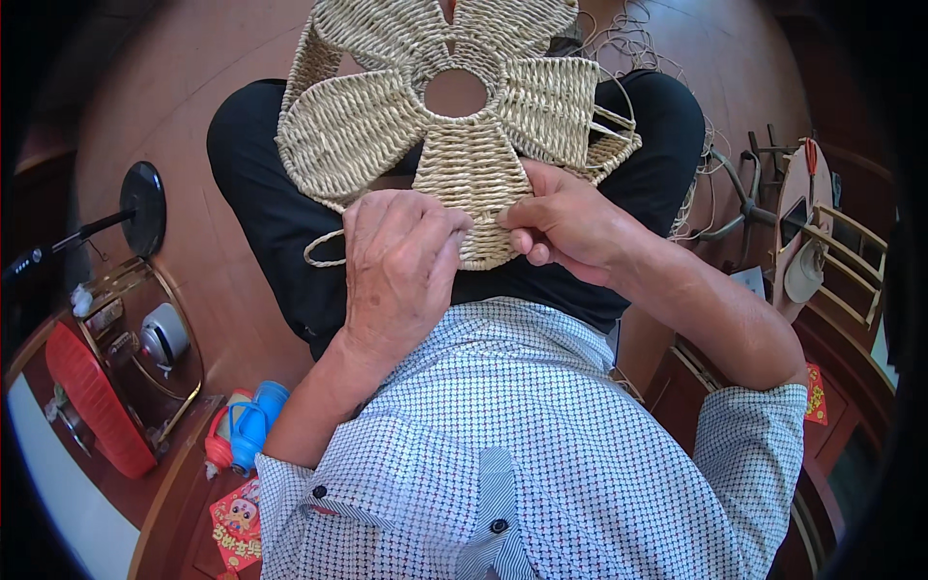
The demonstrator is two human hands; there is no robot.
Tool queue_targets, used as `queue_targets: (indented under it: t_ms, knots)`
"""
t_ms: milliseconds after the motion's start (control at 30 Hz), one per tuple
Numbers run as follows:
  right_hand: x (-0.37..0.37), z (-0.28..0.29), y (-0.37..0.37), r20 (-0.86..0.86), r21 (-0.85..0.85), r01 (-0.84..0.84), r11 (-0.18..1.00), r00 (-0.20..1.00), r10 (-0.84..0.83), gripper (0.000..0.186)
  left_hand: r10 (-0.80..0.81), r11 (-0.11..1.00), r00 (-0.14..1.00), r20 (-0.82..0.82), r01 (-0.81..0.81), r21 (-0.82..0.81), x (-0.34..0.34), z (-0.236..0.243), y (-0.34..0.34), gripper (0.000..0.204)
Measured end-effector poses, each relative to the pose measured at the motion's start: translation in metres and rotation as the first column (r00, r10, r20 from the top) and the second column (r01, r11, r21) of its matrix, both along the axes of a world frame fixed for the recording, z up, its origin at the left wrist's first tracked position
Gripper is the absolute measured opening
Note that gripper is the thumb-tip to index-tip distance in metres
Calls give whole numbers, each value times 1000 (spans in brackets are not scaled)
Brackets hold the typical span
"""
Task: The recorder is weaving a basket or decorative item from dried plant material, using hands and scissors to trim lengths.
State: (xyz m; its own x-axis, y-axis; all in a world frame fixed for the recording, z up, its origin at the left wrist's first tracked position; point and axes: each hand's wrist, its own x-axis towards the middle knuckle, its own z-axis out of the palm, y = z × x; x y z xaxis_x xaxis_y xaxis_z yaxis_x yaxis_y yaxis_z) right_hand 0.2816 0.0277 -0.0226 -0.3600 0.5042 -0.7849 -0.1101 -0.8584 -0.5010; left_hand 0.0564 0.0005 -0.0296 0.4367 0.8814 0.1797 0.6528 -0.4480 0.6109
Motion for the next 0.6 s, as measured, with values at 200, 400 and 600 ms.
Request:
queue_targets:
  t_ms: [200,400,600]
  knots:
    - [-3,1,-2,14,52,10,999,1000,-11,37,41,999,999,-19,-41,11,7,0,4,12]
    - [-3,-2,-2,-10,6,42,999,999,-42,38,12,1000,997,-76,-12,-1,11,4,7,10]
    - [-4,-5,-2,9,-5,30,1000,999,-30,37,-142,989,980,-137,134,-64,11,7,24,9]
